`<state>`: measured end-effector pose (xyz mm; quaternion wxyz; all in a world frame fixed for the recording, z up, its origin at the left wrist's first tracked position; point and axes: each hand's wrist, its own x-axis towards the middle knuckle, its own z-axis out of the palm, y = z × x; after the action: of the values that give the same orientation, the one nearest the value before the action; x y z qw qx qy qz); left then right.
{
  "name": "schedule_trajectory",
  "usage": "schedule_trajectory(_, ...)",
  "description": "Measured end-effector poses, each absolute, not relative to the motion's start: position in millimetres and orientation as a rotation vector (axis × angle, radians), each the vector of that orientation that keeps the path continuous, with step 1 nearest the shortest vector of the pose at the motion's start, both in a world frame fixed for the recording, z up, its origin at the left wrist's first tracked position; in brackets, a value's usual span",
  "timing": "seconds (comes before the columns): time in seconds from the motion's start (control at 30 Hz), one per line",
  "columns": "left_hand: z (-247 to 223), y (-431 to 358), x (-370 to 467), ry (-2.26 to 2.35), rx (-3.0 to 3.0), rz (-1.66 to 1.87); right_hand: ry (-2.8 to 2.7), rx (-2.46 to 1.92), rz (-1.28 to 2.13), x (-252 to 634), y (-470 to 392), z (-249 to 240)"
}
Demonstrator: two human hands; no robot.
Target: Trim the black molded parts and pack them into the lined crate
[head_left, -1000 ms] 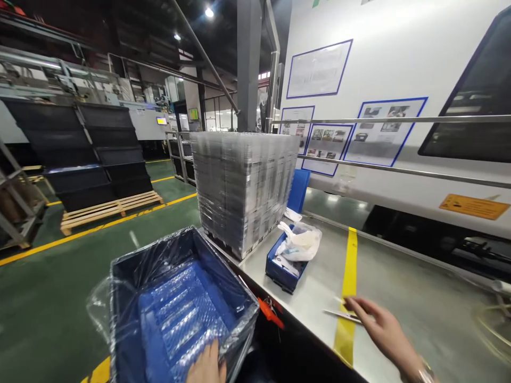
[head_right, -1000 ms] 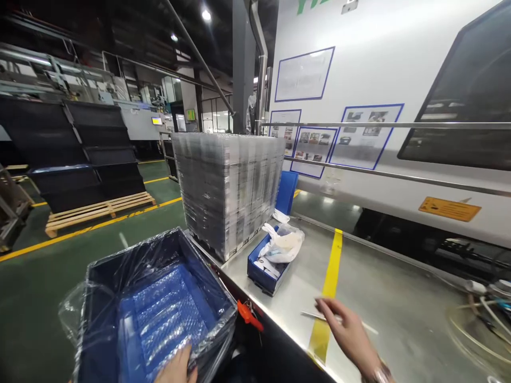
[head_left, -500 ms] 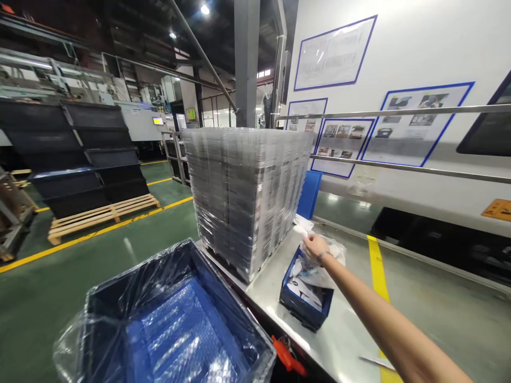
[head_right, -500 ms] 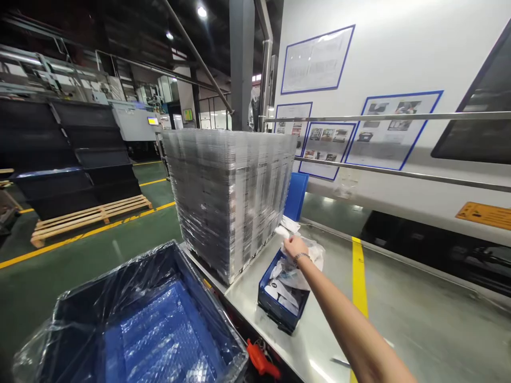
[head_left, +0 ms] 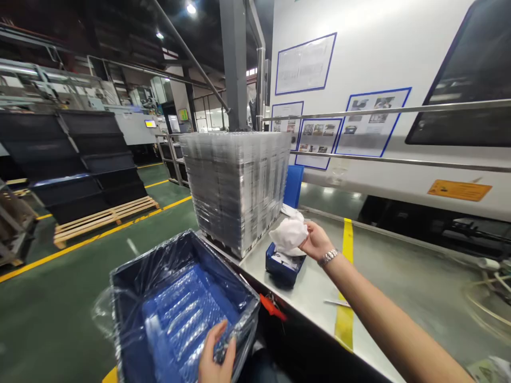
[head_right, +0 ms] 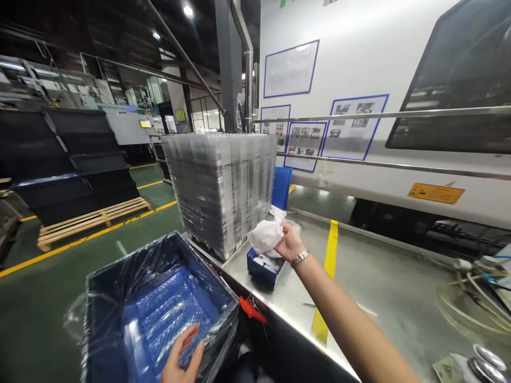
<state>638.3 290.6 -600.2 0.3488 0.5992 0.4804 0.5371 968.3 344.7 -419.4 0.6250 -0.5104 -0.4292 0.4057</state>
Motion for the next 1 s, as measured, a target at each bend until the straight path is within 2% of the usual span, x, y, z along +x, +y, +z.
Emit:
schedule_trajectory(0.13, -533, 272, 670, 0.856, 1.198, 1.244, -1.035, -1.135, 1.184, 912, 285, -461)
schedule_trajectory(0.23, -512, 256, 696, 0.637, 1.207, 0.961, -1.040, -1.107, 1.341, 880, 234, -491)
schedule_trajectory(0.4, -533, 229, 713, 0.844, 1.316, 0.676, -1.016, -1.133, 1.335, 866, 172, -523)
schedule_trajectory(0.7, -549, 185, 706, 0.874, 1.202, 0.672, -0.751, -1.542, 0.917, 879, 121, -580)
schedule_trajectory(0.83, -560, 182, 712, 0.976, 0.788, 0.801, -0.576, -1.563, 0.825, 880, 109, -594)
schedule_trajectory(1.0, -566, 186, 722, 0.851, 0.341, 0.775, -0.587, -1.476, 0.940, 849, 94, -599)
